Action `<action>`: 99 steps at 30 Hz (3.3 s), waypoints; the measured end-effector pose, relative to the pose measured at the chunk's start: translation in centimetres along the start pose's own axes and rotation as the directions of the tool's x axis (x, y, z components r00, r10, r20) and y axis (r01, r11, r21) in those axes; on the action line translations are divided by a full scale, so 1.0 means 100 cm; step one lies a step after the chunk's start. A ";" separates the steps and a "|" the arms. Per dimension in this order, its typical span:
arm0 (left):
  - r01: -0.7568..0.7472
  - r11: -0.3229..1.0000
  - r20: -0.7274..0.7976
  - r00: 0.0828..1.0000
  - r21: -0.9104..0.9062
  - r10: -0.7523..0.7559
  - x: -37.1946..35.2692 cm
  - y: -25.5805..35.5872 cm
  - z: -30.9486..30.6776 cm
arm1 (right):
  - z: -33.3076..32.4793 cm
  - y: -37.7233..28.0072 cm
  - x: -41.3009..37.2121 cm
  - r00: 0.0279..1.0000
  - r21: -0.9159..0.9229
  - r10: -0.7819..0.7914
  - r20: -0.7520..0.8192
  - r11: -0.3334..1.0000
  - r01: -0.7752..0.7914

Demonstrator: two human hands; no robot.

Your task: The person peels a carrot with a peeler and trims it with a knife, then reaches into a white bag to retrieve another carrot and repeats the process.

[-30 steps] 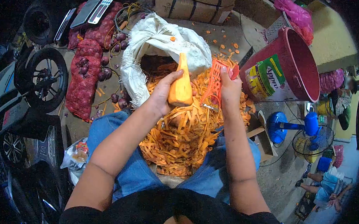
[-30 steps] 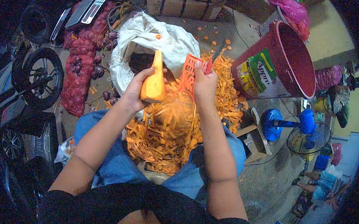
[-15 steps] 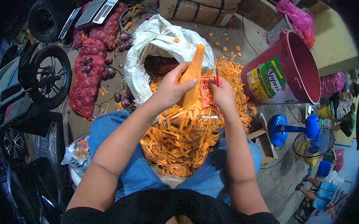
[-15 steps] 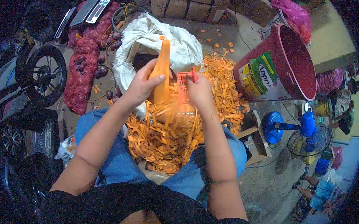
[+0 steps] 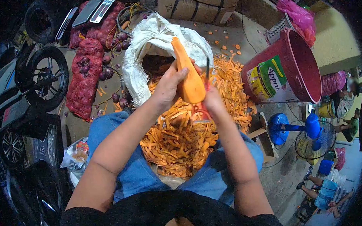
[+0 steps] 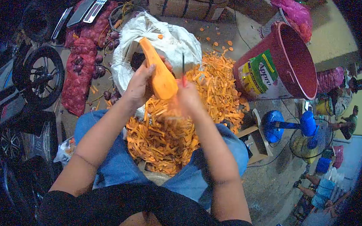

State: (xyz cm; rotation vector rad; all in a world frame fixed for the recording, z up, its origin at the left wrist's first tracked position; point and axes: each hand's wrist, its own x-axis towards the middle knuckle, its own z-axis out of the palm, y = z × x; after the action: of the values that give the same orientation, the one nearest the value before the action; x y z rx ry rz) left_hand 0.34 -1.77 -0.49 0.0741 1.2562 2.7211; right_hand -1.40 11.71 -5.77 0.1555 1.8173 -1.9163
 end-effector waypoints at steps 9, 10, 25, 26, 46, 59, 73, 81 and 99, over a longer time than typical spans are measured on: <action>-0.017 0.834 0.167 0.982 0.551 -0.090 -0.002 0.026 -0.006 | -0.001 -0.010 0.008 0.993 0.631 0.078 0.090 0.767 -0.118; 0.048 0.841 0.123 0.983 0.538 -0.135 -0.002 0.026 -0.012 | -0.005 -0.013 0.008 0.999 0.545 0.039 0.031 0.837 -0.050; 0.048 0.280 0.029 0.964 0.959 -0.263 0.001 0.003 -0.023 | -0.027 -0.003 0.015 0.924 -0.410 -0.357 -0.135 0.869 0.276; 0.047 0.268 0.014 0.975 0.962 -0.220 0.001 0.002 -0.022 | -0.024 -0.017 0.006 0.923 -0.410 -0.358 -0.139 0.869 0.275; -0.070 0.314 -0.027 0.955 0.947 0.294 0.000 -0.016 -0.002 | -0.020 -0.042 -0.035 0.870 -0.844 -0.490 -0.049 0.486 0.226; -0.137 0.202 0.081 0.962 0.970 0.262 0.005 -0.007 -0.006 | -0.022 -0.043 -0.029 0.888 -0.854 -0.455 -0.062 0.485 0.189; -0.201 0.580 0.329 0.936 0.790 -0.123 -0.014 0.004 0.019 | -0.064 0.020 0.019 0.986 -0.502 -0.157 -0.063 0.858 0.105; -0.075 0.256 0.060 0.996 0.964 0.066 0.000 0.017 -0.003 | -0.051 -0.029 0.002 0.975 0.032 -0.127 -0.185 0.990 0.135; -0.205 -0.431 0.269 0.959 0.879 0.094 0.005 -0.019 -0.026 | -0.056 -0.031 -0.008 0.996 0.380 0.061 0.064 0.921 -0.081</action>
State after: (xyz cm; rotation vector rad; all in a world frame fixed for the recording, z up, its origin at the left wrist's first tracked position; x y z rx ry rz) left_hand -0.21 -2.42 -3.66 0.5413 3.2533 0.4776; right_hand -3.41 17.32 -3.24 0.2960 1.3654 -2.1816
